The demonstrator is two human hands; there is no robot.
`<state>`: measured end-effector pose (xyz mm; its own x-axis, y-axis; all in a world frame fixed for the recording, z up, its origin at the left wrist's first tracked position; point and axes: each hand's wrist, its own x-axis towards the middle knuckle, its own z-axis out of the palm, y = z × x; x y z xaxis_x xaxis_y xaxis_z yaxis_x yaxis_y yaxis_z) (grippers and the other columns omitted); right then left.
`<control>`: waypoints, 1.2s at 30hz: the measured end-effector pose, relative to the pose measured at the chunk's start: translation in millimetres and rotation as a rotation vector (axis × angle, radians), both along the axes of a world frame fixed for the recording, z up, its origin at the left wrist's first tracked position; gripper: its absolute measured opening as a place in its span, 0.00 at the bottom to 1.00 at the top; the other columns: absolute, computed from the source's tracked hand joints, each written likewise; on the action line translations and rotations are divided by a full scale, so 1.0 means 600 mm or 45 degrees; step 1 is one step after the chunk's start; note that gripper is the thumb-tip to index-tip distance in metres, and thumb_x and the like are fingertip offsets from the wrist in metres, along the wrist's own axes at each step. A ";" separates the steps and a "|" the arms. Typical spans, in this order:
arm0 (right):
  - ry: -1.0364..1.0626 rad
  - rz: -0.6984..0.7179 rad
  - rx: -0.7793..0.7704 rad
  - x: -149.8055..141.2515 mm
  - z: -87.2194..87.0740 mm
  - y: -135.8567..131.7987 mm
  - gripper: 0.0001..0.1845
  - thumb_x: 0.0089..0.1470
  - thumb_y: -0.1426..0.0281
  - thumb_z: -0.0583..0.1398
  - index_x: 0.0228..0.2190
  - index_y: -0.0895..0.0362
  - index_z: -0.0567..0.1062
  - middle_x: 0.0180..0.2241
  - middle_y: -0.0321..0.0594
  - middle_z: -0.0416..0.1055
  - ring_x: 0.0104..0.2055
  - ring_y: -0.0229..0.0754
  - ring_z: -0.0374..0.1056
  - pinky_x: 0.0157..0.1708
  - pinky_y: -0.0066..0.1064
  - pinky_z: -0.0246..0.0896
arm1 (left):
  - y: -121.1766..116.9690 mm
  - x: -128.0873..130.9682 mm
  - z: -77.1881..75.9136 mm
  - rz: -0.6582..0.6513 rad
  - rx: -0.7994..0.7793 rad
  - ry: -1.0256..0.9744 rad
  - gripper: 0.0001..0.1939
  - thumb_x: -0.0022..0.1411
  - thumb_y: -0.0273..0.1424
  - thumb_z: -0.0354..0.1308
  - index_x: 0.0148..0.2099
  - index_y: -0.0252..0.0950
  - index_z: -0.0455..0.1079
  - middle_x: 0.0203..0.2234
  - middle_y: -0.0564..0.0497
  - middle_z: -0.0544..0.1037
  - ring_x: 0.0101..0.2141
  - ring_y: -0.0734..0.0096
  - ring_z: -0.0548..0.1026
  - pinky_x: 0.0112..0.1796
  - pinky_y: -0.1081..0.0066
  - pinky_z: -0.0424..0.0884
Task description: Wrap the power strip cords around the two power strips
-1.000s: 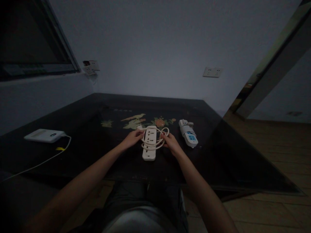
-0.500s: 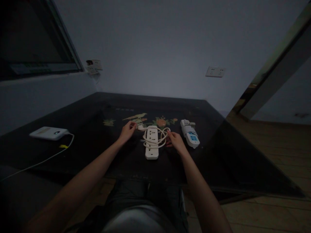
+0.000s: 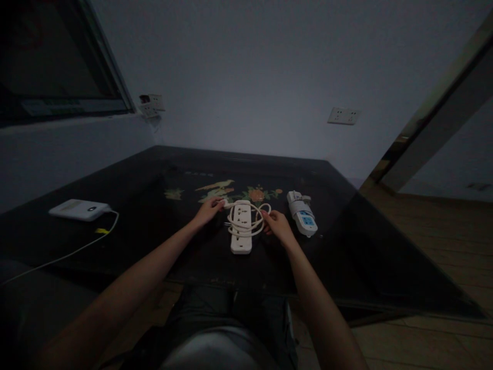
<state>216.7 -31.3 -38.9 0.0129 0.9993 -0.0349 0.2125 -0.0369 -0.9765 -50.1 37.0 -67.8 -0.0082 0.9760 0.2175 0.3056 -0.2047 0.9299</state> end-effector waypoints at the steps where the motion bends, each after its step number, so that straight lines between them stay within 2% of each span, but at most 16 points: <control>1: 0.000 0.004 0.011 0.000 0.000 0.001 0.15 0.51 0.59 0.63 0.23 0.57 0.69 0.16 0.32 0.68 0.15 0.32 0.64 0.12 0.20 0.59 | -0.002 0.002 0.001 -0.005 -0.005 -0.025 0.15 0.54 0.40 0.60 0.40 0.34 0.72 0.27 0.48 0.78 0.31 0.64 0.76 0.39 0.65 0.69; 9: 0.018 0.043 0.097 -0.004 0.008 -0.005 0.17 0.45 0.56 0.65 0.25 0.58 0.72 0.20 0.34 0.70 0.21 0.34 0.65 0.18 0.23 0.62 | -0.028 0.011 0.035 -0.122 0.009 -0.268 0.20 0.54 0.36 0.61 0.48 0.35 0.70 0.38 0.46 0.80 0.42 0.63 0.76 0.45 0.64 0.69; 15: 0.036 0.077 0.097 -0.010 0.010 -0.012 0.18 0.45 0.54 0.64 0.27 0.57 0.73 0.23 0.36 0.71 0.25 0.37 0.67 0.22 0.25 0.65 | -0.035 0.014 0.050 -0.181 0.082 -0.385 0.21 0.52 0.31 0.62 0.50 0.37 0.69 0.47 0.43 0.76 0.47 0.61 0.74 0.47 0.63 0.69; 27: 0.024 0.057 0.094 -0.008 -0.001 -0.005 0.19 0.45 0.54 0.63 0.28 0.57 0.74 0.24 0.36 0.72 0.25 0.37 0.67 0.21 0.25 0.64 | -0.036 0.014 0.052 -0.224 0.145 -0.422 0.22 0.51 0.30 0.64 0.49 0.35 0.69 0.44 0.44 0.77 0.45 0.63 0.74 0.49 0.62 0.68; 36: 0.035 0.078 0.092 -0.004 -0.004 -0.002 0.19 0.46 0.52 0.61 0.26 0.57 0.73 0.22 0.34 0.70 0.24 0.37 0.66 0.21 0.26 0.65 | -0.033 0.015 0.049 -0.220 0.180 -0.342 0.23 0.51 0.33 0.64 0.50 0.34 0.70 0.43 0.44 0.77 0.43 0.65 0.74 0.48 0.62 0.67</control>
